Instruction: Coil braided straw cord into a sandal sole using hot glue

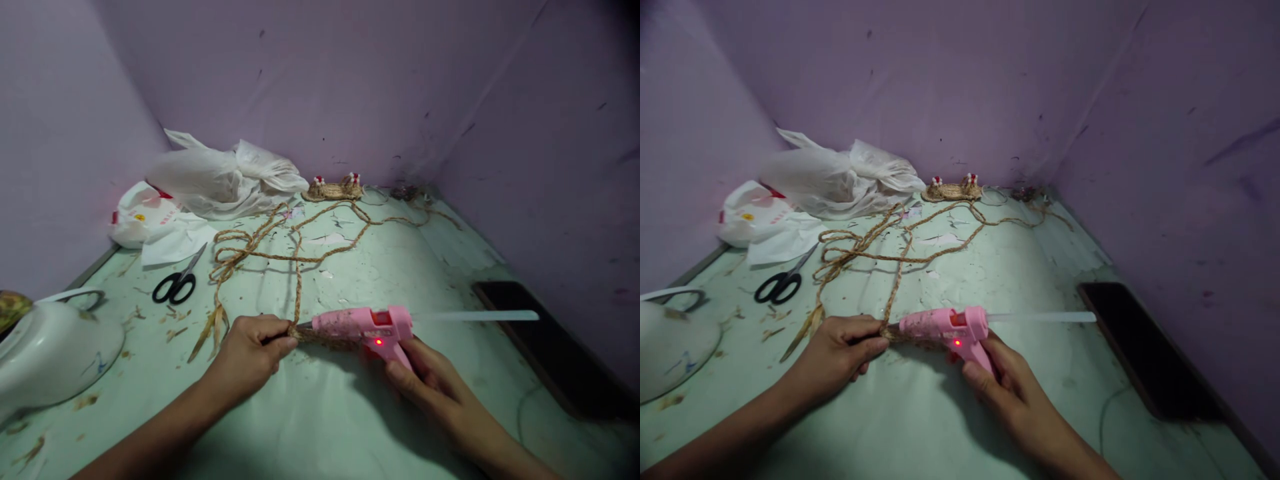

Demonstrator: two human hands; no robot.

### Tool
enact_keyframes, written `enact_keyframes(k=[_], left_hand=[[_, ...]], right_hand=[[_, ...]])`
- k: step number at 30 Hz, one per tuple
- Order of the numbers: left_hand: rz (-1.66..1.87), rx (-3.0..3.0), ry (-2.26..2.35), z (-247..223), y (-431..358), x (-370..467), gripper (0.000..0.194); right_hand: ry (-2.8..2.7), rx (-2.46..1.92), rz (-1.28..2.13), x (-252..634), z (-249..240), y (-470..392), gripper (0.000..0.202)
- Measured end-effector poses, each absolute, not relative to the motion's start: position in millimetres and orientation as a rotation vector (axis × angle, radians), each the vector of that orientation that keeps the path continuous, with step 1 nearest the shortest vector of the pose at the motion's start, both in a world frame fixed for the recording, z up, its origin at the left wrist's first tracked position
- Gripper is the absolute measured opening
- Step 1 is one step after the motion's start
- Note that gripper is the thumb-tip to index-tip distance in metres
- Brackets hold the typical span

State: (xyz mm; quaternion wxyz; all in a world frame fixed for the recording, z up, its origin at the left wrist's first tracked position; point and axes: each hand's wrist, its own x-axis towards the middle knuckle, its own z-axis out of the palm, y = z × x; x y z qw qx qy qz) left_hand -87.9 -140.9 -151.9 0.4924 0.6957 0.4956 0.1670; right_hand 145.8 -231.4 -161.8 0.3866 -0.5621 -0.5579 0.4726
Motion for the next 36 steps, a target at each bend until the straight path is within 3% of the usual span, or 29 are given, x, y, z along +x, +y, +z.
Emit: enact_keyframes(k=[36], left_hand=[[0.390,1.650,1.339,-150,-139,-87,0.020]], right_hand=[[-1.411,-1.460,1.214,150,-152,-232,0.034]])
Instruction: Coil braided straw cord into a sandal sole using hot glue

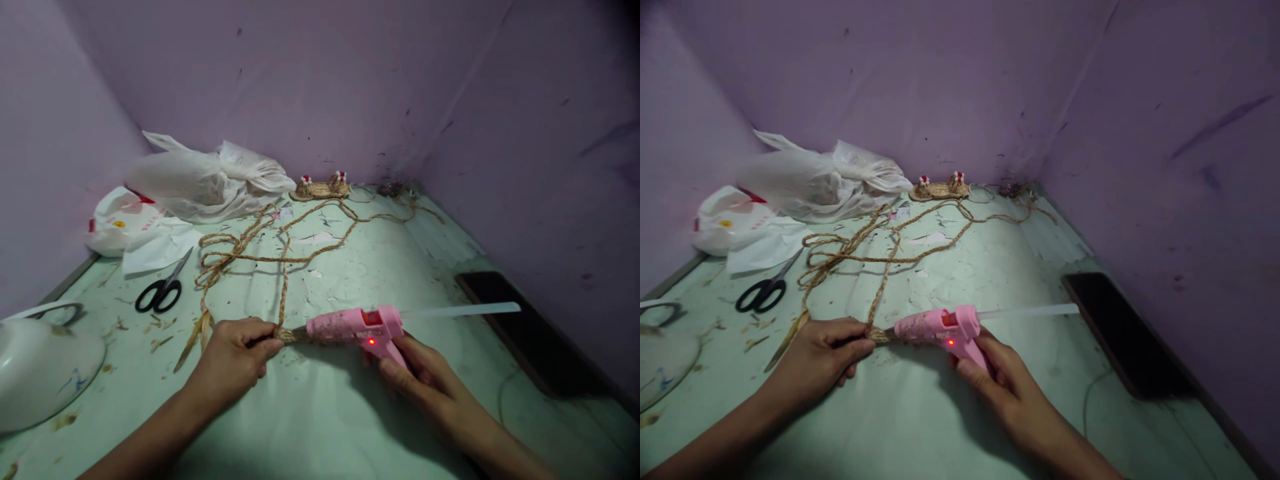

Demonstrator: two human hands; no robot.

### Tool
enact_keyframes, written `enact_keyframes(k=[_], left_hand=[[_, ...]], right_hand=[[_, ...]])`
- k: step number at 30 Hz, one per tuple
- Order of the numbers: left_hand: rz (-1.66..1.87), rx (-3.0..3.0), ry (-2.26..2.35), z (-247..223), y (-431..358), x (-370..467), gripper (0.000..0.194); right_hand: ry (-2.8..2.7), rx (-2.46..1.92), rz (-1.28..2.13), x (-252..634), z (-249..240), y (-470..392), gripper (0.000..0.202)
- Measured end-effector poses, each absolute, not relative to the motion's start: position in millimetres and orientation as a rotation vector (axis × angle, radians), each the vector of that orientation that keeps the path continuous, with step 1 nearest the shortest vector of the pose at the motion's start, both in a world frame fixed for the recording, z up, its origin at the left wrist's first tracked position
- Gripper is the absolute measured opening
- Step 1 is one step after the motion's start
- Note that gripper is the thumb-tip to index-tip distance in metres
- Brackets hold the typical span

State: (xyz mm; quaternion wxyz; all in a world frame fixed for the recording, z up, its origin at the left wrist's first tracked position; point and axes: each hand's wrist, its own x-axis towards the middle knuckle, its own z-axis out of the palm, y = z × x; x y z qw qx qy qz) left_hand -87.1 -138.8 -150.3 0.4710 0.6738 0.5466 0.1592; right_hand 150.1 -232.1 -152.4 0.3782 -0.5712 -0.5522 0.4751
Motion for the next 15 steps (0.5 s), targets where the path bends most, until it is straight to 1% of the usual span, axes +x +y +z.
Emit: enact_keyframes(k=[7,15], left_hand=[[0.364,1.679,1.329,-150,-141,-90,0.021],[0.376,1.701,1.325,-151,-139,-89,0.021]], right_hand=[[-1.394,-1.454,1.213,155,-155,-236,0.031],[-1.391,-1.481,1.123,159,-158,-243,0.029]])
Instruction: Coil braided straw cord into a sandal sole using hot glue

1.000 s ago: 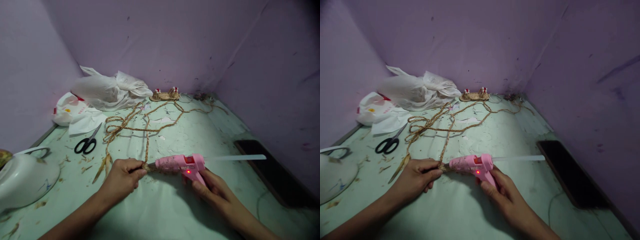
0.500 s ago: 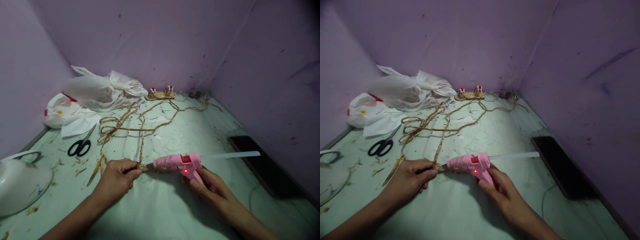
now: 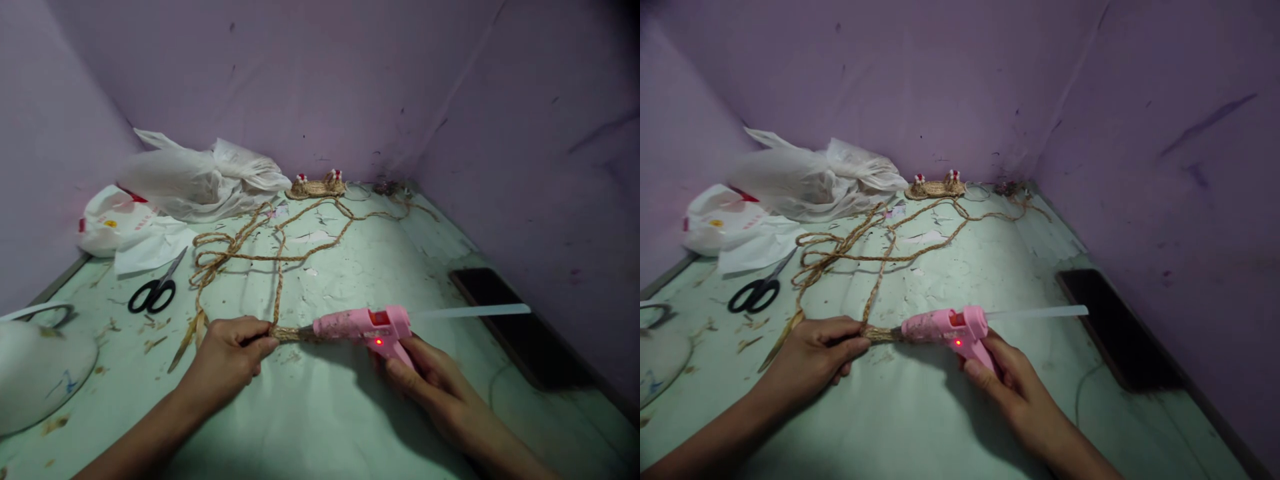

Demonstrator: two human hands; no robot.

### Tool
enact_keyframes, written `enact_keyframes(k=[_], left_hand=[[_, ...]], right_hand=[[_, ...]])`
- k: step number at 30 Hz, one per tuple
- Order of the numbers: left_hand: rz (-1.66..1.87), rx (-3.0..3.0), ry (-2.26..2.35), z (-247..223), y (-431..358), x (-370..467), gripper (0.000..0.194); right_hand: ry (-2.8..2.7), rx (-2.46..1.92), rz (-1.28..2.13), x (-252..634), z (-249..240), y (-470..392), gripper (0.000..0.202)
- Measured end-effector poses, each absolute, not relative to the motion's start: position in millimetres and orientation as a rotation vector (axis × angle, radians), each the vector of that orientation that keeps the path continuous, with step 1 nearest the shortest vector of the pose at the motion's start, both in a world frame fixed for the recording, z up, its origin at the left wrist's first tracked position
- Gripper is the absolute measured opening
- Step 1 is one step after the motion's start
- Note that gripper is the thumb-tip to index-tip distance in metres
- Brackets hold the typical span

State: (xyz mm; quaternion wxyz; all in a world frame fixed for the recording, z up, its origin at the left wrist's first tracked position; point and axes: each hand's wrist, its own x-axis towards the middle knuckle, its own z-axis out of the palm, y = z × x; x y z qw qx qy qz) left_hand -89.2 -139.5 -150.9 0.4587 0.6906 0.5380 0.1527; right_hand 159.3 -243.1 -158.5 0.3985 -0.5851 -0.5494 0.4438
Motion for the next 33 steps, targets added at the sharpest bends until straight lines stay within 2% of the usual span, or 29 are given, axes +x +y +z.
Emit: enact_keyframes(k=[33], left_hand=[[0.361,1.741,1.346,-151,-140,-89,0.025]], right_hand=[[-1.371,-1.514,1.061,172,-154,-249,0.021]])
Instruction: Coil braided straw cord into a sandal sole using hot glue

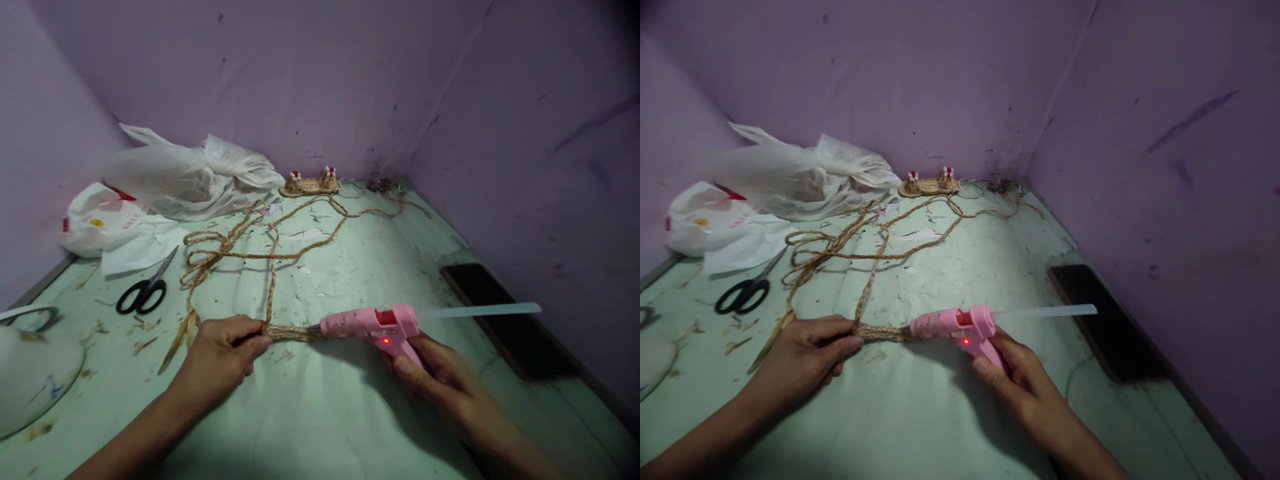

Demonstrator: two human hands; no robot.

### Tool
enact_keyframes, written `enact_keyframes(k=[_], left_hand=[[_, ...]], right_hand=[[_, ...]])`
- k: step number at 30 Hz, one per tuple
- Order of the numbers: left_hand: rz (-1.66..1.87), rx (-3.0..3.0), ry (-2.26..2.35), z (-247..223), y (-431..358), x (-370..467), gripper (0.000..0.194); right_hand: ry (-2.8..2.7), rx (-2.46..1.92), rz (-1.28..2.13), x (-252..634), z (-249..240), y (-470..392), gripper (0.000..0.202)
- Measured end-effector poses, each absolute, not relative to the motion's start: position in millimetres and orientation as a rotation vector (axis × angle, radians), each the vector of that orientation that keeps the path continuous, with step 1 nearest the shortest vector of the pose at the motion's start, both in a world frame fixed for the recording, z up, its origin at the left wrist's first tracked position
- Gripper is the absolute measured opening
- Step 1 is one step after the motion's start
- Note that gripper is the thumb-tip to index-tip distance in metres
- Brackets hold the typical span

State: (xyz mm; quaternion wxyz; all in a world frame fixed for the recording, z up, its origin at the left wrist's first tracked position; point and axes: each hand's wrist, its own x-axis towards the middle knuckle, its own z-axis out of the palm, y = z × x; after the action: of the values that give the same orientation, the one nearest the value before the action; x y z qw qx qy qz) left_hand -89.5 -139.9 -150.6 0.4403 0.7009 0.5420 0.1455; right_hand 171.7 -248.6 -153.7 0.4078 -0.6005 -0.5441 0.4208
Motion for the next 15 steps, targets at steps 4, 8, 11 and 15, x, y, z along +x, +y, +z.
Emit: enact_keyframes(k=[4,8,11,15], left_hand=[[0.352,1.745,1.354,-150,-141,-90,0.025],[0.354,1.750,1.353,-150,-141,-90,0.025],[0.361,1.760,1.348,-151,-140,-90,0.025],[0.352,1.769,1.341,-150,-140,-90,0.025]], right_hand=[[-1.373,-1.527,1.074,172,-153,-249,0.025],[-1.347,-1.545,1.111,175,-153,-250,0.028],[-1.330,-1.546,1.124,178,-154,-250,0.025],[-1.277,-1.525,1.157,184,-153,-249,0.024]])
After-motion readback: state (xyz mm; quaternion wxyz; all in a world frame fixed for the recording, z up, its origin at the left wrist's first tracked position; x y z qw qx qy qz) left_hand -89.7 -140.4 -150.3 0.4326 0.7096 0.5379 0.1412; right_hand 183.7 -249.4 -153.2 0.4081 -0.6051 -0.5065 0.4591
